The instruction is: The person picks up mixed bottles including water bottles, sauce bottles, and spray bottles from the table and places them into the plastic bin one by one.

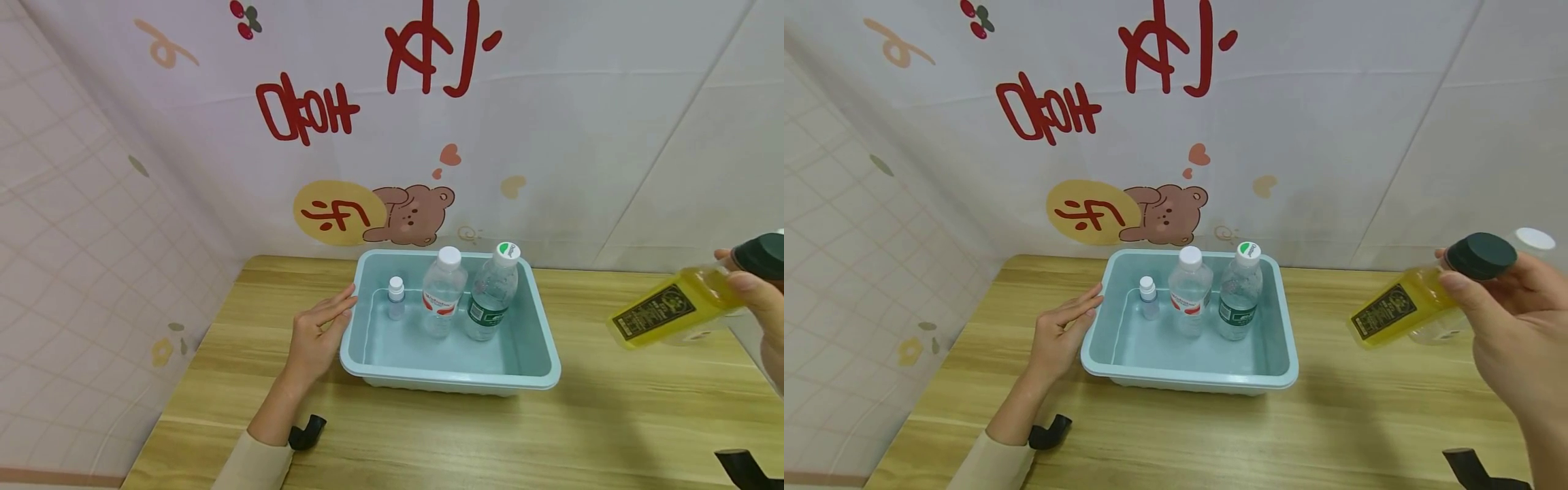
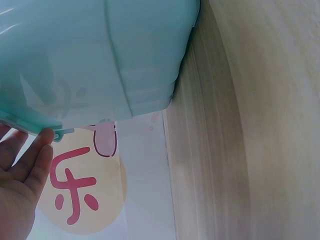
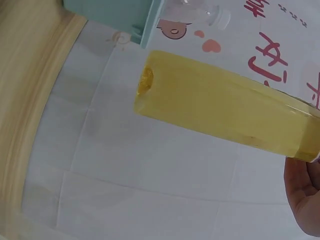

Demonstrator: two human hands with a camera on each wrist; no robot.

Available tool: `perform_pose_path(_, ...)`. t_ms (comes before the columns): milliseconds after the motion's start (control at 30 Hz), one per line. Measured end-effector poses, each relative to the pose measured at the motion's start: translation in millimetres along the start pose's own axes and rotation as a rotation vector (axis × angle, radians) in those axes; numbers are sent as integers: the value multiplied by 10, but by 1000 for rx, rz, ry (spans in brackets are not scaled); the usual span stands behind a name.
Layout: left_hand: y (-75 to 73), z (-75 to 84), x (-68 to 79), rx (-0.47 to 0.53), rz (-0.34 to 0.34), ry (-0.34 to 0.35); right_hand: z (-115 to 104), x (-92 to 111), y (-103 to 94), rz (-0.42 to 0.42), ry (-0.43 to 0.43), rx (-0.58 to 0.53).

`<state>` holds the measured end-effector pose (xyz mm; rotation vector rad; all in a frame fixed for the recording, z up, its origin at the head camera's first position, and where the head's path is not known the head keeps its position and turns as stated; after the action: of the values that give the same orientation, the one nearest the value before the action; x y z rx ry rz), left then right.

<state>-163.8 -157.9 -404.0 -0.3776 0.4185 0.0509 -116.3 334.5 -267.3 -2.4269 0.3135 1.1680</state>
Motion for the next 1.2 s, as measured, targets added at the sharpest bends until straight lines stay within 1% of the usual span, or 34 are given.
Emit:
perform_pose_path(67,0,4,-1,-1,-2,1,-56,-33,25,-13,-16,8)
perform_pose_path(100,0,7,-2,-3,-2,2,-84,-43,35,-20,-21,30)
perform_pose_path(300,5,25,-10,-25,-4,-14,-209,-87,120,-47,-40,34)
perform_pose_path(500,7,24,-16,-24,-9,-31,-269,-134,192,-56,-84,-61)
perform_pose_path(633,0,17,-12,-28,-13,-28,-317,-169,258,-29,-97,-175)
perform_pose_path(767,-7,9,-6,-17,-8,-10,-386,-201,374,6,-88,-452)
perform_pose_path(867,-6,9,-6,-12,-8,-1,-458,-209,476,1,-85,-606)
perform_pose_path(1000,-4,11,-6,-14,-9,-2,-565,-228,594,-31,-117,-674)
perform_pose_path(1067,-7,11,-5,-14,-8,-5,-619,-237,643,-42,-136,-680)
perform_pose_path(1133,-11,13,-4,-18,-7,-6,-670,-242,692,-53,-153,-658)
perform_pose_path(1200,-16,19,-6,-20,-7,-5,-715,-245,744,-49,-171,-654)
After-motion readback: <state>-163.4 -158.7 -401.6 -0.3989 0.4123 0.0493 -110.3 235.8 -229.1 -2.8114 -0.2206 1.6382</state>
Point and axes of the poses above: each hand's wrist, its own x-axis away from the middle knuckle, its own y-axis out of the palm, z = x × y, the point moved 3 cm from there along -x, towards the middle knuckle, and after that the axes turned 10 degrees about -y, right-handed, at the moved point
